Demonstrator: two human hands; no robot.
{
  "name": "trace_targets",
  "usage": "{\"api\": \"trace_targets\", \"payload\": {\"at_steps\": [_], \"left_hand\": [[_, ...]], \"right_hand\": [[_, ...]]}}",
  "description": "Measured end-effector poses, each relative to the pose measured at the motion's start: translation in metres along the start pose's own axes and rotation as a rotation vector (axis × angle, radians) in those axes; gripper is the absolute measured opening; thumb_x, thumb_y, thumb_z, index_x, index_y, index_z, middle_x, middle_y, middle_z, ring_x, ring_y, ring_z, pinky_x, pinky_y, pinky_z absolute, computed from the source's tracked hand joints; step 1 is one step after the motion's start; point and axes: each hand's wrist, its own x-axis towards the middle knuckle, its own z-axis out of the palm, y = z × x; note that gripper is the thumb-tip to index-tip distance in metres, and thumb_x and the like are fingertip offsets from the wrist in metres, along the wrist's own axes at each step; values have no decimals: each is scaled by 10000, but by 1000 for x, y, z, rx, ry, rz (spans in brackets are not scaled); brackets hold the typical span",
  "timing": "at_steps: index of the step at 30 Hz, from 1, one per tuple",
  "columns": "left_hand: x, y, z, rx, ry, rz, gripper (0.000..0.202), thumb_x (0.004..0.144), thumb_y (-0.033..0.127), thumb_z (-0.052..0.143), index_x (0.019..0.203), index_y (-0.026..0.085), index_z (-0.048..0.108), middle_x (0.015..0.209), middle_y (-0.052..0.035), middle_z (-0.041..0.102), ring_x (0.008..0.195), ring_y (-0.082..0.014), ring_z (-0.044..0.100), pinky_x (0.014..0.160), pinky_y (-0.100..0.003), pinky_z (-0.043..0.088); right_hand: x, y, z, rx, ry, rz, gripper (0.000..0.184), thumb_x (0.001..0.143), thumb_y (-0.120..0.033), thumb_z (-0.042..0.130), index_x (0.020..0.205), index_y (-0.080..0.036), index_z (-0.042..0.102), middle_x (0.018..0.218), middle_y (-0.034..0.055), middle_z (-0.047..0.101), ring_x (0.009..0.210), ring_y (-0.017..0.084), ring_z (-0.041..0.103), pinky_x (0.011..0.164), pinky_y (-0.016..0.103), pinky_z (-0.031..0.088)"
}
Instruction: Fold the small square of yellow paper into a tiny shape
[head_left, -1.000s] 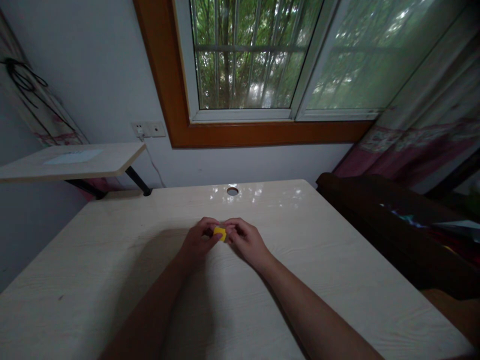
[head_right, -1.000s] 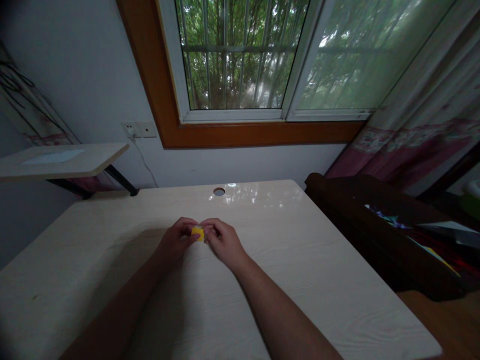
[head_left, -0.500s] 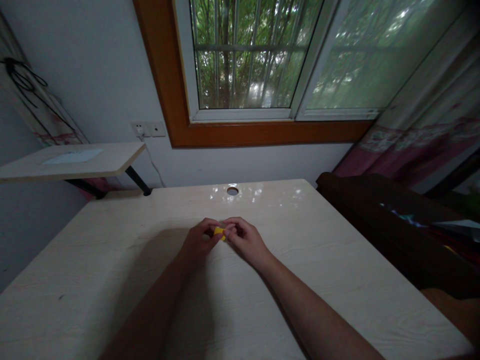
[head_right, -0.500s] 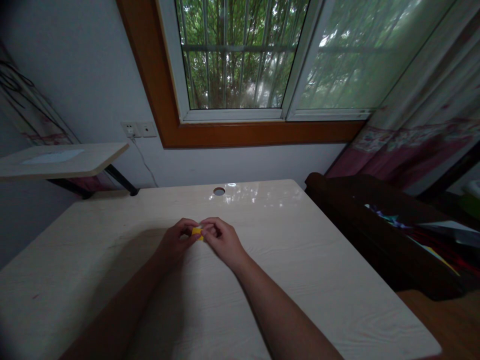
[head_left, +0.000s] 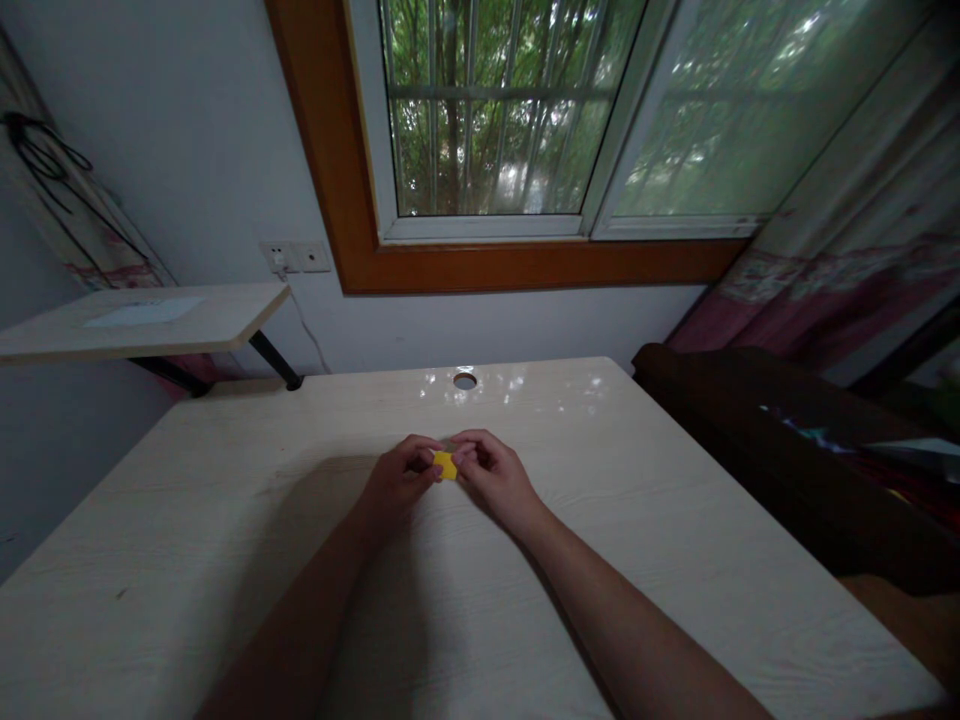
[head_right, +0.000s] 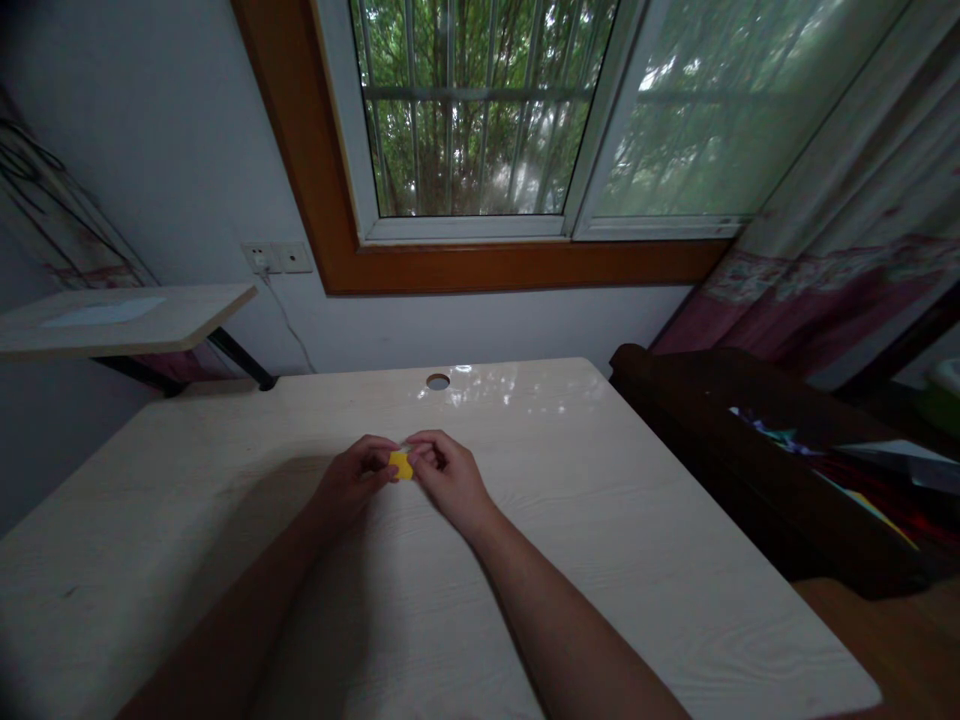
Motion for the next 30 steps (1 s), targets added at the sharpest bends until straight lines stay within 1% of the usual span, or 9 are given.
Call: {"api": "trace_targets", "payload": {"at_steps": [4,9,12,19,23,30], "left_hand": [[0,1,0,-12,-14,-4,253,836,274,645,1071,192,595,763,12,591,708,-121,597,673,-234,482],[1,0,0,-17,7,-6,269,833,300,647,1071,188,589,755,9,610,710,-131,611,695,-254,495],[1,-1,0,-21,6,-10,281,833,310,648,1079,189,587,760,7,610,720,-134,610,711,-262,500],[-1,1,1,-127,3,-49,271,855,333,614,1082,185,599,810,-12,610,762,-150,623,735,-289,534],[-1,3,0,-177,1,-68,275,854,343,612,1076,180,607,835,-17,609,790,-157,630,755,-307,555],[0,4,0,-148,1,-65,253,853,327,616,1058,177,619,837,-23,631,781,-154,634,743,-291,548]], "right_hand": [[0,0,0,-4,-4,-15,222,820,-280,646,1029,-202,640,775,-1,613,668,122,553,617,245,440],[0,6,-1,-20,-38,-30,313,808,-326,677,1095,-216,612,831,8,636,729,138,583,665,262,468],[0,9,-1,-48,-44,-31,327,807,-338,682,1100,-215,609,840,10,639,740,141,586,680,267,475],[1,10,-2,-51,-39,-15,334,805,-347,678,1106,-219,613,824,8,626,736,142,580,681,271,479],[0,8,-1,-52,-38,-11,324,803,-333,672,1101,-218,616,820,4,621,723,137,573,667,265,470],[1,6,0,-29,-31,0,310,790,-295,674,1082,-211,616,796,-6,605,708,131,561,655,259,458]]}}
